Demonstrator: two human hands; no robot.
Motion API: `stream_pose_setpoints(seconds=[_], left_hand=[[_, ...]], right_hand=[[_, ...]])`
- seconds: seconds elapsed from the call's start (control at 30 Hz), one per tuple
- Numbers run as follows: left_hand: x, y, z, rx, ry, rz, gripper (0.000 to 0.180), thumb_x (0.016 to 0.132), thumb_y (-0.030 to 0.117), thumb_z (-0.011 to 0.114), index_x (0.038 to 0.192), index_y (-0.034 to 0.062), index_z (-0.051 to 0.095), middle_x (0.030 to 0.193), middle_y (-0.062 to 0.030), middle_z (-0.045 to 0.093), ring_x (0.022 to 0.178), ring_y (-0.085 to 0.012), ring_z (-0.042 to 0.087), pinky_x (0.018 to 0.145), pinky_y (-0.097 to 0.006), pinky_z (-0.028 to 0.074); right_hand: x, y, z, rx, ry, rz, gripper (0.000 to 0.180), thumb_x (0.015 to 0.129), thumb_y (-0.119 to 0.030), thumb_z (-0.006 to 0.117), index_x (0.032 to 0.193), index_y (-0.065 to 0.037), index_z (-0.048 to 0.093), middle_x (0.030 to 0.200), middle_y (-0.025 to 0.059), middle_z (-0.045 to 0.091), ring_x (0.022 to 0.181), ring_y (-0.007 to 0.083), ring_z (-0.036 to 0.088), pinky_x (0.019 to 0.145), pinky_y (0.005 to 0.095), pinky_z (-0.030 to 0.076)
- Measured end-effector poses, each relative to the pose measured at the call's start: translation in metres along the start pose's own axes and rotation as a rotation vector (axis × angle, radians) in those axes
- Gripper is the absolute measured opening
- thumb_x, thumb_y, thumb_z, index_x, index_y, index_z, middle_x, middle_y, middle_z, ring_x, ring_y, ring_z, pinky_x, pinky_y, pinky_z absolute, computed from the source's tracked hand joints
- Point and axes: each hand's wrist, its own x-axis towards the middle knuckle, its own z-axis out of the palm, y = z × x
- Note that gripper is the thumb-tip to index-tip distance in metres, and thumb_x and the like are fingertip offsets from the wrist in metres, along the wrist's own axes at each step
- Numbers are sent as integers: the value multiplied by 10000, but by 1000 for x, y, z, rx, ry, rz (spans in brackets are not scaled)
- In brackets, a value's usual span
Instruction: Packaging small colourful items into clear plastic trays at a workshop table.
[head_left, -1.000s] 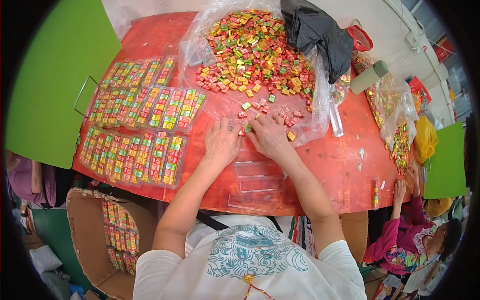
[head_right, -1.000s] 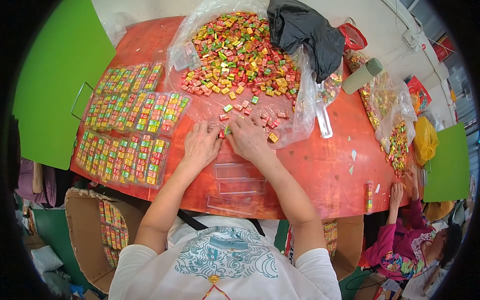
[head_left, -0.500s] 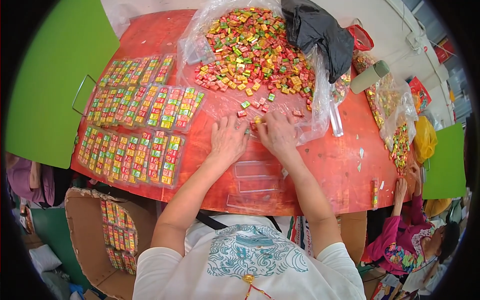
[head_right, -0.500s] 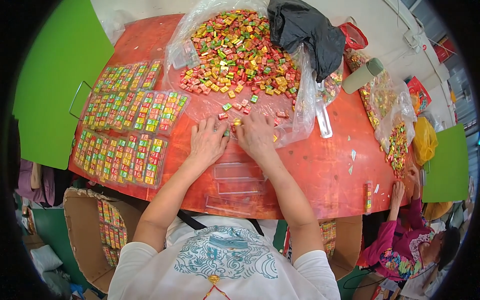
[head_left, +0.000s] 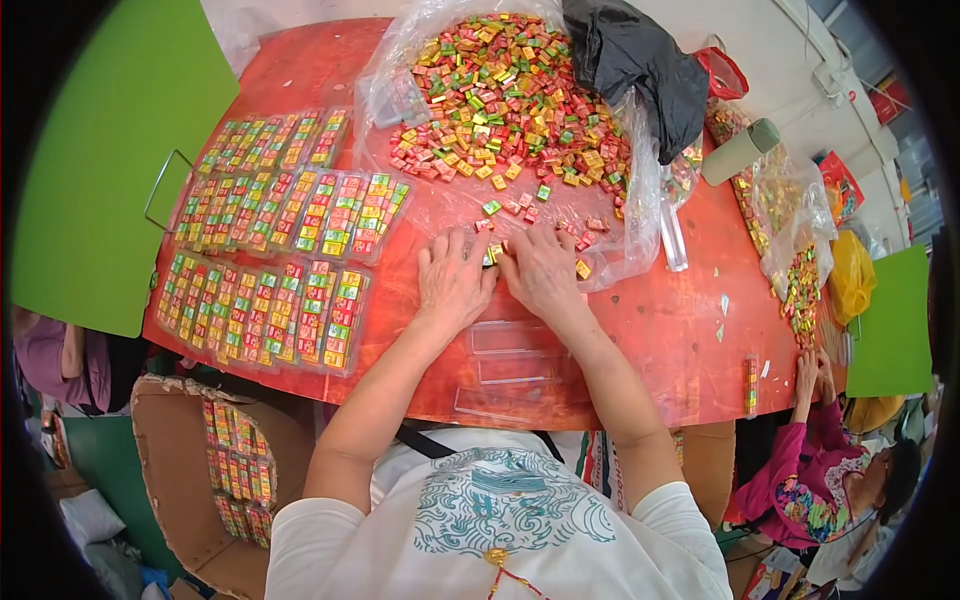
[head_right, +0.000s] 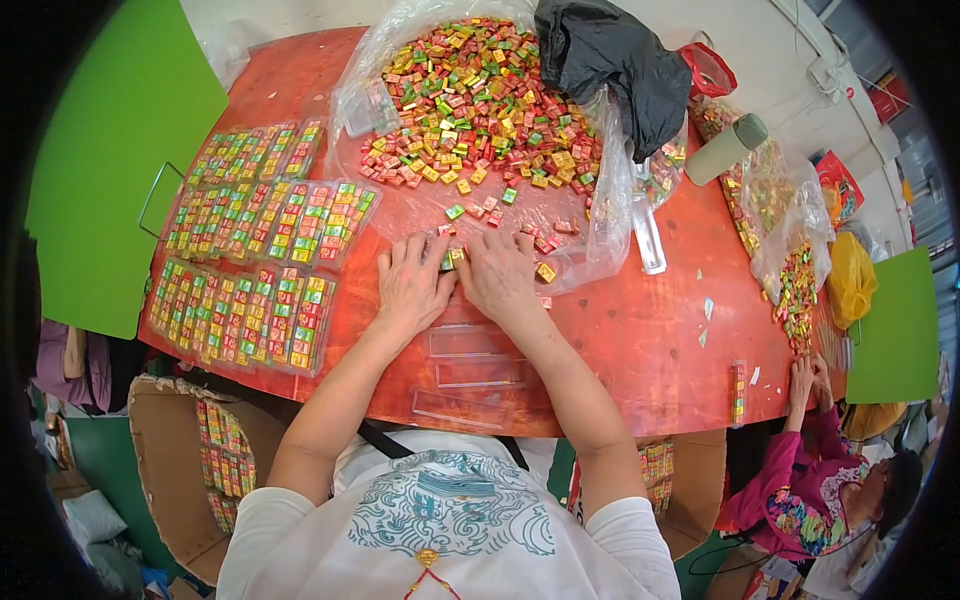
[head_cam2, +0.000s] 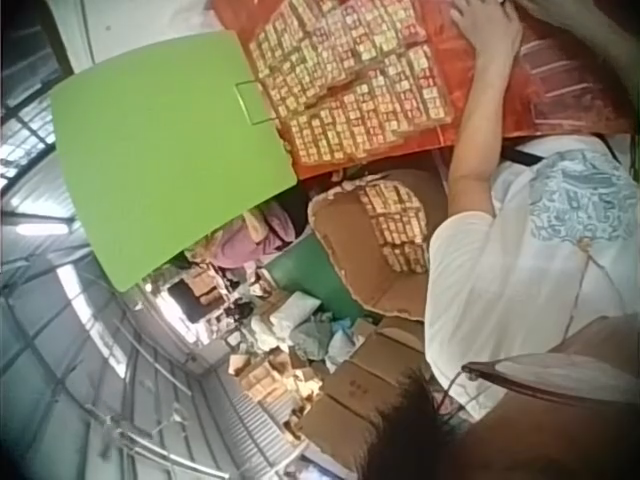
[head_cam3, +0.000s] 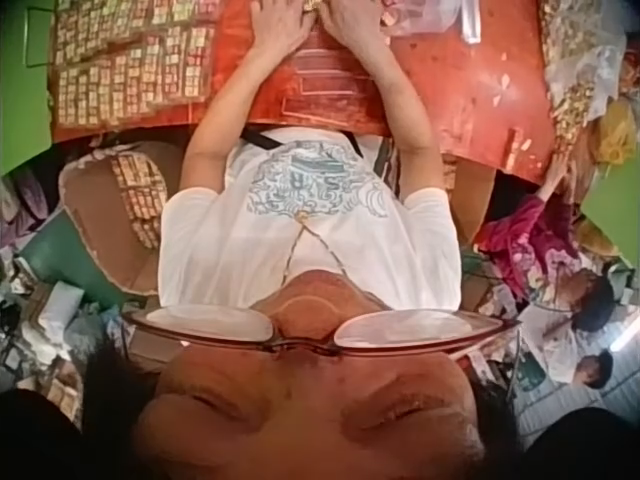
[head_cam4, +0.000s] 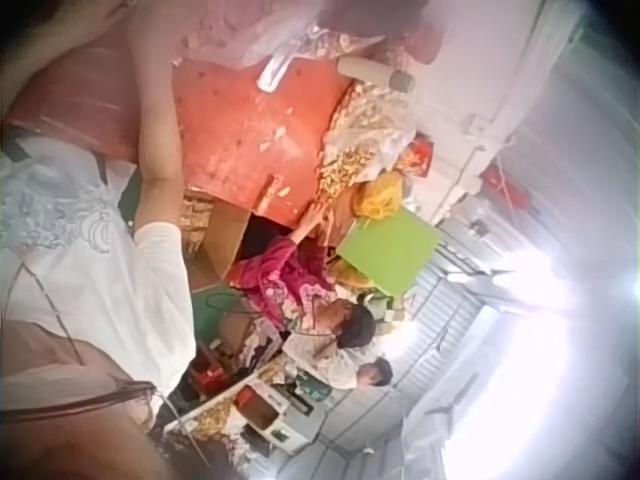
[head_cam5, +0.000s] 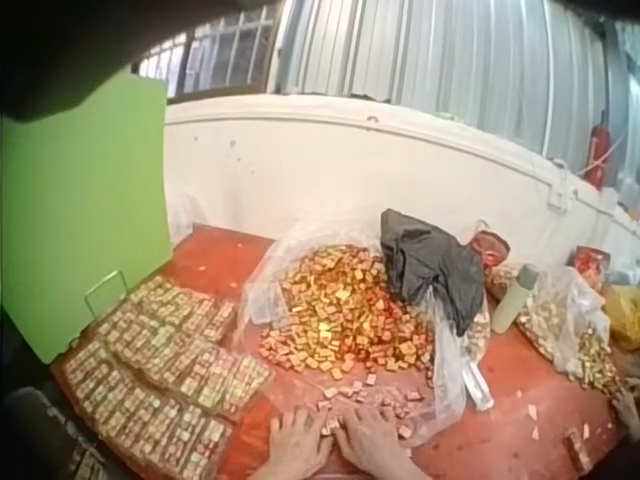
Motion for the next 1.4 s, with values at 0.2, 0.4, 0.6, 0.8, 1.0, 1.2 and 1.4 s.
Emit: stream_pose_setpoints(seconds=[0.2, 0.4, 0.6, 0.8, 1.0, 1.2, 1.4], left_hand=[[1, 0, 1, 33, 2, 47, 475, 894, 307, 674, 1349, 188, 606, 1292, -134, 551, 1164, -316, 500, 929, -478, 382], [-1, -2, 6, 33, -2, 38, 425, 899, 290, 672, 1315, 207, 636, 1281, -130, 562, 1172, -312, 504, 932, -479, 384], [-1, -2, 4, 42, 9, 37, 379, 901, 297, 672, 1267, 199, 663, 1283, -130, 566, 1186, -312, 503, 931, -480, 386], [-1, -2, 6, 28, 42, 44, 356, 899, 304, 675, 1236, 191, 677, 1280, -130, 568, 1186, -308, 503, 922, -478, 388], [0, 0, 3, 24, 36, 44, 359, 899, 299, 676, 1242, 193, 678, 1272, -122, 573, 1182, -304, 504, 935, -475, 384], [-1, -2, 4, 38, 32, 39, 371, 896, 298, 678, 1252, 196, 672, 1281, -121, 573, 1187, -301, 500, 944, -472, 379], [2, -19, -20, -145, -59, -119, 466, 898, 249, 662, 1356, 176, 611, 1334, -149, 557, 1237, -339, 508, 1002, -495, 413]], right_hand=[[-2, 16, 4, 12, -60, -28, 235, 858, -161, 699, 1071, -89, 633, 953, 93, 611, 960, 279, 611, 856, 441, 413], [-7, 10, 8, -15, -126, -18, 258, 860, -162, 695, 1099, -83, 637, 958, 109, 618, 961, 290, 621, 860, 448, 415], [16, 34, 12, 63, -24, 175, 209, 869, -217, 691, 1014, -71, 658, 940, 111, 638, 946, 301, 638, 854, 476, 442], [25, 54, 21, -193, -21, 152, 250, 857, -272, 713, 1029, -93, 679, 973, 98, 638, 953, 273, 627, 847, 464, 431], [6, 41, 2, -28, -75, 8, 226, 836, -213, 718, 1028, -102, 670, 987, 93, 615, 986, 281, 608, 868, 448, 420], [2, 39, 4, 71, -112, -42, 284, 815, -160, 695, 1092, -115, 654, 1019, 92, 617, 1004, 296, 609, 889, 477, 433], [5, 39, -11, 167, -236, -2, 491, 842, -169, 677, 1329, -133, 619, 1132, 115, 632, 1114, 315, 604, 957, 492, 419]])
